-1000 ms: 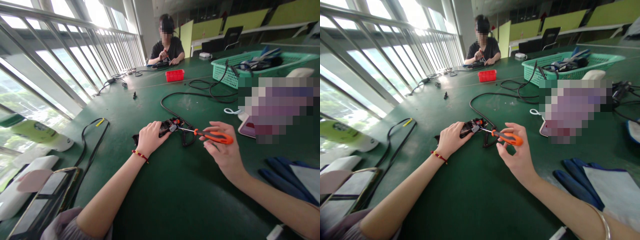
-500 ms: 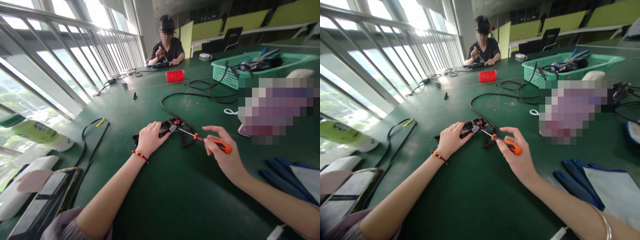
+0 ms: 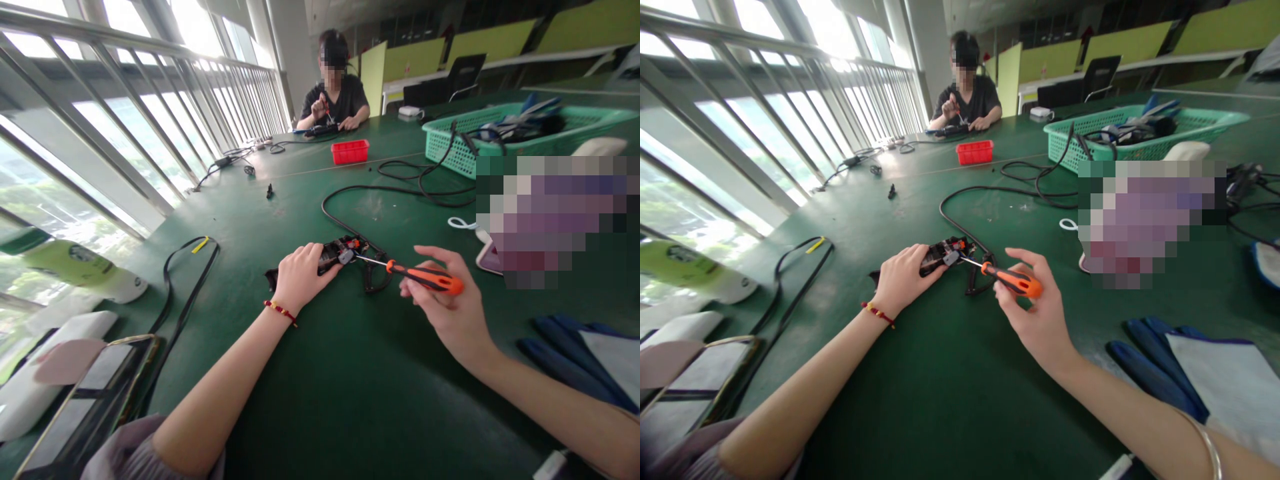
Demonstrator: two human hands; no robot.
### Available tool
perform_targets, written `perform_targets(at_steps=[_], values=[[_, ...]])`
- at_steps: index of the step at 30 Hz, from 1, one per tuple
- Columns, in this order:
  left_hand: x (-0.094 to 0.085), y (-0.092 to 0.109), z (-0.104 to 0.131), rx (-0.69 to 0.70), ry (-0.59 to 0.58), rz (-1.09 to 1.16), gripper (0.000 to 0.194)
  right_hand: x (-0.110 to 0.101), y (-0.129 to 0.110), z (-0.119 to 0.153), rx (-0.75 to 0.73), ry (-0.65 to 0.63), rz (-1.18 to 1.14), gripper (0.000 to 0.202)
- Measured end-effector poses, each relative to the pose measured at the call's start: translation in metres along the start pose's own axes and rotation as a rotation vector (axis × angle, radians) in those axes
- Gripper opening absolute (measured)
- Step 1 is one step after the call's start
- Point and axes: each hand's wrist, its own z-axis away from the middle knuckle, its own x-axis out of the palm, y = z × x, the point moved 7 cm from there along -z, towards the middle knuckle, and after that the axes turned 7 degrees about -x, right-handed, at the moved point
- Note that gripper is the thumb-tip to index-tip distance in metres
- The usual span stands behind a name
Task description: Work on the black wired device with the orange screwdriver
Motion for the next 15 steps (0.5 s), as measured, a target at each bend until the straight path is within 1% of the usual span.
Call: perform_targets(at_steps=[2, 3, 4, 6, 8, 9, 11, 12, 13, 15], values=[[0.0007, -0.0002, 0.0002, 0.004, -0.002, -0.005, 0.037, -0.002, -0.0039, -0.0008, -0.048, 0.039, -0.02, 0.05], [0.0011, -0.0003, 0.0002, 0.004, -0.004, -0.009, 0.037, -0.0017, -0.0039, -0.0009, -0.04, 0.036, -0.016, 0.052], [0.0013, -0.0004, 0.0003, 0.004, -0.005, -0.014, 0.037, -0.0004, -0.0025, -0.0008, -0.012, 0.017, 0.0, 0.05], [0.001, -0.0004, 0.0004, 0.003, 0.0, -0.021, 0.038, 0.0022, 0.0008, 0.0, 0.05, -0.034, 0.052, 0.037], [0.0004, 0.0, 0.0004, 0.002, 0.003, -0.024, 0.038, 0.003, 0.0002, 0.0001, 0.048, -0.055, 0.074, 0.03], [0.0002, 0.0002, 0.0004, 0.002, 0.001, -0.026, 0.038, 0.0019, -0.0021, -0.0003, 0.017, -0.038, 0.073, 0.031], [0.0002, 0.0007, 0.0004, 0.003, -0.006, -0.026, 0.038, -0.0012, -0.0069, -0.0013, -0.048, 0.01, 0.046, 0.041], [0.0001, 0.0008, 0.0004, 0.003, -0.01, -0.027, 0.038, -0.002, -0.0077, -0.0015, -0.057, 0.023, 0.031, 0.045], [0.0001, 0.0008, 0.0004, 0.001, -0.014, -0.027, 0.038, -0.0015, -0.0068, -0.0014, -0.037, 0.015, 0.026, 0.044], [0.0001, 0.0006, 0.0003, -0.005, -0.02, -0.026, 0.038, 0.0017, -0.0015, -0.0001, 0.051, -0.033, 0.035, 0.033]])
